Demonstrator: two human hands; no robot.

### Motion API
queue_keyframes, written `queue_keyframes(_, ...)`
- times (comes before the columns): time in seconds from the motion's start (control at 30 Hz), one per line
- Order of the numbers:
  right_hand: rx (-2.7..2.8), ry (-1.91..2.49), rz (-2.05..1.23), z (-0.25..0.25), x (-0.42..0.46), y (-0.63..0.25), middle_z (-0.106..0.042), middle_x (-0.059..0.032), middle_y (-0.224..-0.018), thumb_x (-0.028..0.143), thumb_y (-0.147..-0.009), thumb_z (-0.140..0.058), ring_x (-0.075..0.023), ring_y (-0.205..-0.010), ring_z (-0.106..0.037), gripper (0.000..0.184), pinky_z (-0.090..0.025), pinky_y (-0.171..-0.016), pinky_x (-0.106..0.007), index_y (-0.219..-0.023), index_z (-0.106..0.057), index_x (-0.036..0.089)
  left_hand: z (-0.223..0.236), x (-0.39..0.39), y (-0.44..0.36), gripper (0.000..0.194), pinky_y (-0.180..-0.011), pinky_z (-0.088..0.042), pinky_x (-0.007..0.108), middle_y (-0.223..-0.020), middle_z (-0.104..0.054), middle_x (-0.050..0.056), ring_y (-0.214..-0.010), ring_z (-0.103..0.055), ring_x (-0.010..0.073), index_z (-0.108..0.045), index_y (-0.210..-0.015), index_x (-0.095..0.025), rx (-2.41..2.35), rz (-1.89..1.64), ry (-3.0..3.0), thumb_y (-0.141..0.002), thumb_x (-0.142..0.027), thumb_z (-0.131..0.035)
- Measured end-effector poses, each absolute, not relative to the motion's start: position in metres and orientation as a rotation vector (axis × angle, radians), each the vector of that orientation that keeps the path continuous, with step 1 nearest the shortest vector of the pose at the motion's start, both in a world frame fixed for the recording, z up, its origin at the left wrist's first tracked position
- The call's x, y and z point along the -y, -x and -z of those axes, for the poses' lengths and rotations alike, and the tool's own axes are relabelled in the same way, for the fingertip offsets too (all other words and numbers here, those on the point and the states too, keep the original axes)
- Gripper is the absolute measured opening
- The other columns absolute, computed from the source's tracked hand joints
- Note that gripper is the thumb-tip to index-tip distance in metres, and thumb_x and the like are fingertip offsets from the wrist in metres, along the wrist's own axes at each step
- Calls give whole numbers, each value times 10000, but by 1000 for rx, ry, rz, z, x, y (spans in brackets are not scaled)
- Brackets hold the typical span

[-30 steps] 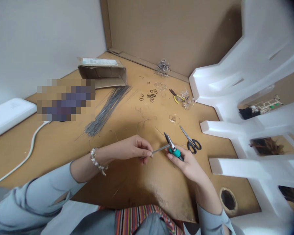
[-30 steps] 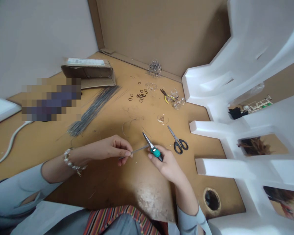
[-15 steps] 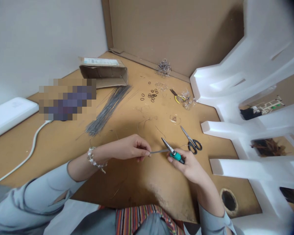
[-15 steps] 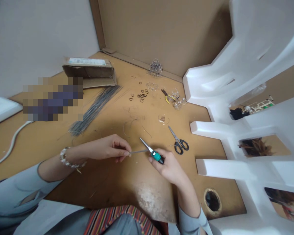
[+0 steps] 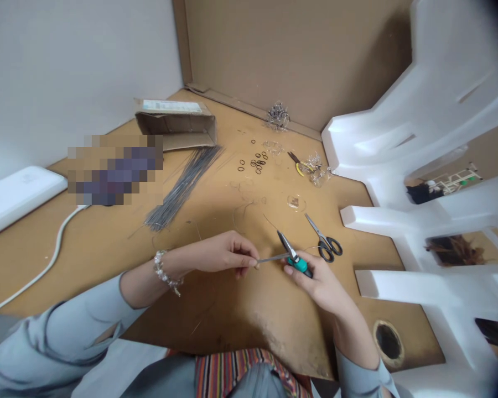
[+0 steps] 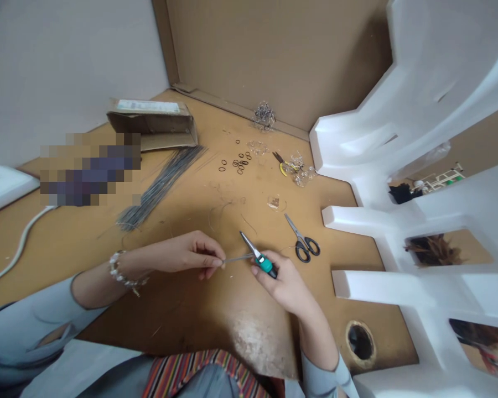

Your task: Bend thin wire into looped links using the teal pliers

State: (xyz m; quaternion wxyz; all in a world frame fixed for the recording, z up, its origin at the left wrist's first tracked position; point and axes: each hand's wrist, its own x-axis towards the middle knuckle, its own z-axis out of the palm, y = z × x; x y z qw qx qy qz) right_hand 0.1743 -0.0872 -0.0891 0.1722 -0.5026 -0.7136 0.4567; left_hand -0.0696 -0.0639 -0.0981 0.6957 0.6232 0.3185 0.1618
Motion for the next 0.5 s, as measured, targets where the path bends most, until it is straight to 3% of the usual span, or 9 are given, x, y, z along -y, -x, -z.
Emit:
queue_keyframes(0.27,2051,1412,-1300,92,86,-177,-615,-16,-809,336,-815,-539,-151,-719,-547,213,-435,-654,-270,-931,-614,174,99,64,70,269,-548,-408,185,-572,-584,16,-544,-529,88,-613,-718,-97,-708,-375,-1431,-830,-330,-536)
queue_keyframes(0.5,2060,1275,-1571,87,88,-182,-608,-19,-761,364,-810,-551,-154,-701,-541,222,-443,-638,-272,-882,-630,170,97,62,74,281,-535,-394,169,-590,-591,20,-539,-515,82,-656,-766,-104,-663,-377,-1651,-842,-338,-518)
